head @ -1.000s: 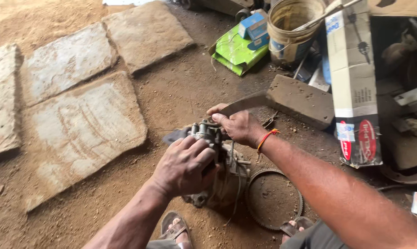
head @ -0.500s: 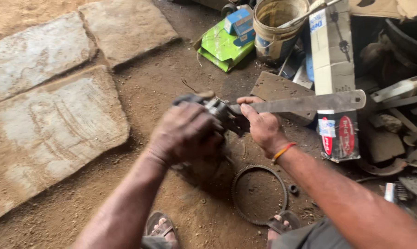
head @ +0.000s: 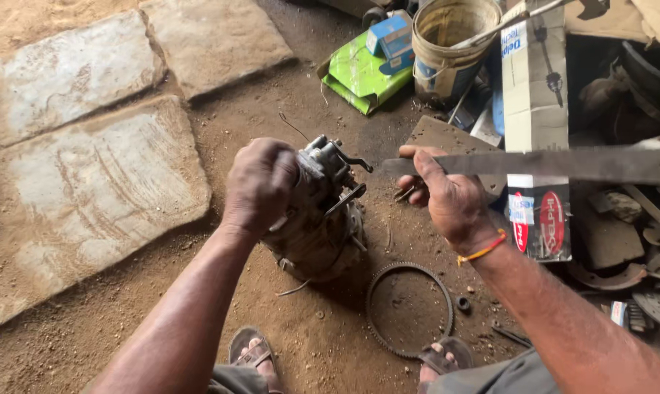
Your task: The person uses a metal file to scrape and smooth the surface of a mechanical part held in their left hand. They repeatedly file different areas of the component while seated on the ground in a cluttered workshop.
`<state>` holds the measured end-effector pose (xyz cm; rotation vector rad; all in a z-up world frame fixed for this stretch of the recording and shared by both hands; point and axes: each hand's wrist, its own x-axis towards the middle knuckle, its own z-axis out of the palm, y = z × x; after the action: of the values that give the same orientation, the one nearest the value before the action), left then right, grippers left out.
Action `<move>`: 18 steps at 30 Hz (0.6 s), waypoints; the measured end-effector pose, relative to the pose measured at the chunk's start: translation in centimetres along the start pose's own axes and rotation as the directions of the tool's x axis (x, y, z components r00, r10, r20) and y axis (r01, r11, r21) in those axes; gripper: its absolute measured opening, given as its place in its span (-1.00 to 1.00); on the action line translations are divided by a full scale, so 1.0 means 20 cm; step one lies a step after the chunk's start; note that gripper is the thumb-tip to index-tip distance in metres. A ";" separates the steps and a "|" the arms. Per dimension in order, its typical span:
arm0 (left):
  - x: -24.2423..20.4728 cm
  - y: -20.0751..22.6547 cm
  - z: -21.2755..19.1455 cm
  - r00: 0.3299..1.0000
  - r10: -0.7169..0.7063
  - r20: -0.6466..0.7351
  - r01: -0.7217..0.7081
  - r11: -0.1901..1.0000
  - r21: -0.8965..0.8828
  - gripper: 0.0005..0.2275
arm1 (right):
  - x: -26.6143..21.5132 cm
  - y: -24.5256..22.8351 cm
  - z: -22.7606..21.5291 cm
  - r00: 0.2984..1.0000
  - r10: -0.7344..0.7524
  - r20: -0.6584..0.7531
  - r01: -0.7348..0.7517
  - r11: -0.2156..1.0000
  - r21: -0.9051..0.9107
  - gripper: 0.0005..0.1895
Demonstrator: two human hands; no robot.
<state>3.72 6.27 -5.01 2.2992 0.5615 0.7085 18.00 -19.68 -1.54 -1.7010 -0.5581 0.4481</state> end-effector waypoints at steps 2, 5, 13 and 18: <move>0.05 -0.01 -0.06 0.968 -0.235 -0.089 0.209 0.949 -0.237 -0.80 | -0.02 -0.03 -0.03 0.999 -0.036 0.011 0.036 0.999 -0.028 -0.55; 0.08 -0.06 -0.23 0.880 -0.415 -0.231 0.184 0.746 -0.640 -0.83 | -0.08 -0.07 -0.05 1.000 -0.021 0.019 0.021 1.000 -0.003 -0.57; 0.01 0.09 -0.34 0.780 -0.626 -0.012 0.428 0.547 -0.720 -0.79 | -0.03 -0.11 0.02 0.979 -0.183 0.091 0.190 0.979 -0.074 -0.75; -0.08 0.11 -0.21 0.807 -0.580 0.111 0.535 0.640 -0.551 -0.72 | -0.01 -0.09 0.17 0.998 0.008 0.067 -0.002 0.996 -0.087 -0.75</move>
<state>0.42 5.86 -1.38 1.4255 0.9129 0.5488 15.53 -16.79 -0.39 -1.7757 -0.6306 0.4920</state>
